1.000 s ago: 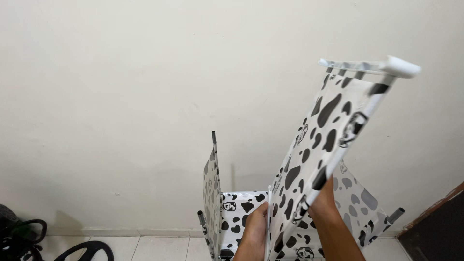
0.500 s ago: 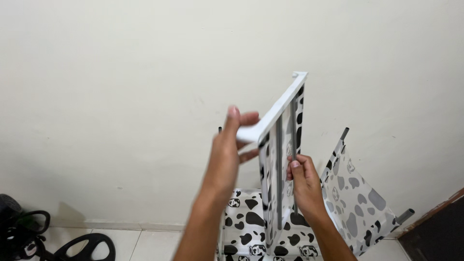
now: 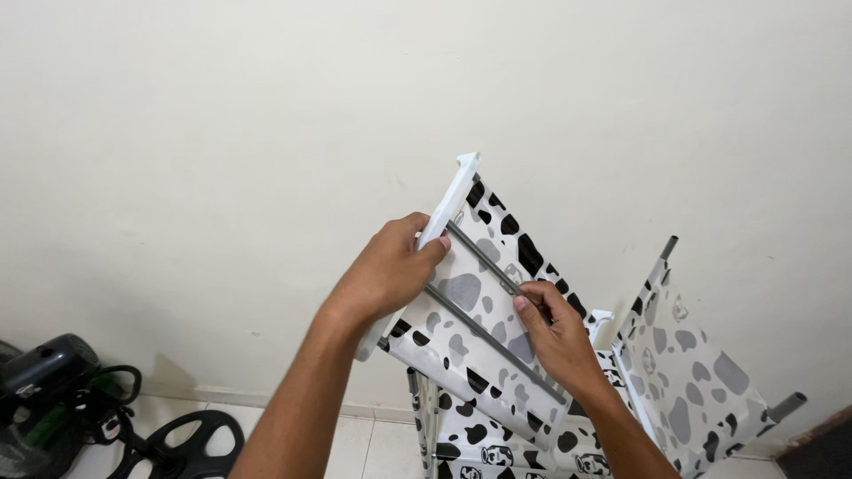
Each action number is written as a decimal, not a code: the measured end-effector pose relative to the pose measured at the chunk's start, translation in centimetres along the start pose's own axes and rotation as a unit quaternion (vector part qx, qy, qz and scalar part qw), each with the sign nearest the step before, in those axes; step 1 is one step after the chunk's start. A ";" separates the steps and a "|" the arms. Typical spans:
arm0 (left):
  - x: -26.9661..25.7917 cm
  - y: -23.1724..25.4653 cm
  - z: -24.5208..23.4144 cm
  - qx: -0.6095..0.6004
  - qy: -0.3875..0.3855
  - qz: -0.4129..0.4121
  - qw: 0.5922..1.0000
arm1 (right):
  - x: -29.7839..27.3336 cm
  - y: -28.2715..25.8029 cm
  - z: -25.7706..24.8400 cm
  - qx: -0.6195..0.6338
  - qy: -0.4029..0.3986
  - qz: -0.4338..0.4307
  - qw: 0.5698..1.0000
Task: The person disassembles a three-tier fabric storage unit with a cow print pattern. They remove the top shelf, slide out metal rods, and detach the fabric panels from the frame, placing the components on a wooden table.
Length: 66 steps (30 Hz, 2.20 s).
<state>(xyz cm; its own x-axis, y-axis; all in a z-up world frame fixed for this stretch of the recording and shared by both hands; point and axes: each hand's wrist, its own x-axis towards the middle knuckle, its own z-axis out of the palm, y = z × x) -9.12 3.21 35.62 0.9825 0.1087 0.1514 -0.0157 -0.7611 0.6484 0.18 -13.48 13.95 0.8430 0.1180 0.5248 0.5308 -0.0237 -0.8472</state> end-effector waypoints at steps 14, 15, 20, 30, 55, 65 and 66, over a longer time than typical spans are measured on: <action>1.0 -2.2 0.4 -0.070 0.001 -0.031 0.997 | 0.7 0.2 1.2 -0.052 0.027 -0.019 0.998; 1.1 -2.2 0.3 -0.070 -0.001 -0.029 0.997 | 0.7 0.3 1.2 -0.053 0.042 -0.032 0.997; 1.4 -1.8 0.6 -0.075 -0.010 -0.043 0.996 | 0.8 0.9 1.7 -0.036 0.084 -0.086 0.992; 2.3 -1.6 1.6 -0.066 -0.016 -0.030 0.997 | 0.3 2.0 2.3 -0.049 0.080 -0.034 0.995; -4.0 3.4 0.4 -0.060 -0.013 -0.042 0.997 | -2.3 -2.1 0.2 -0.041 0.153 -0.099 0.982; -12.5 4.5 -4.8 -0.129 0.079 -0.015 0.988 | -2.6 -10.5 -2.8 -0.123 0.078 -0.227 0.963; -13.2 4.2 -4.8 -0.163 0.078 -0.013 0.983 | -3.1 -11.5 -3.5 -0.160 0.086 -0.274 0.944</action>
<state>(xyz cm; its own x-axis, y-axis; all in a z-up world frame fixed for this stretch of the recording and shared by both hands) -23.06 1.58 39.92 0.9430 0.2421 0.2283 -0.0750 -0.5137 0.8547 -8.25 -17.08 22.36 0.4218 0.0363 0.9060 0.8670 -0.3086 -0.3913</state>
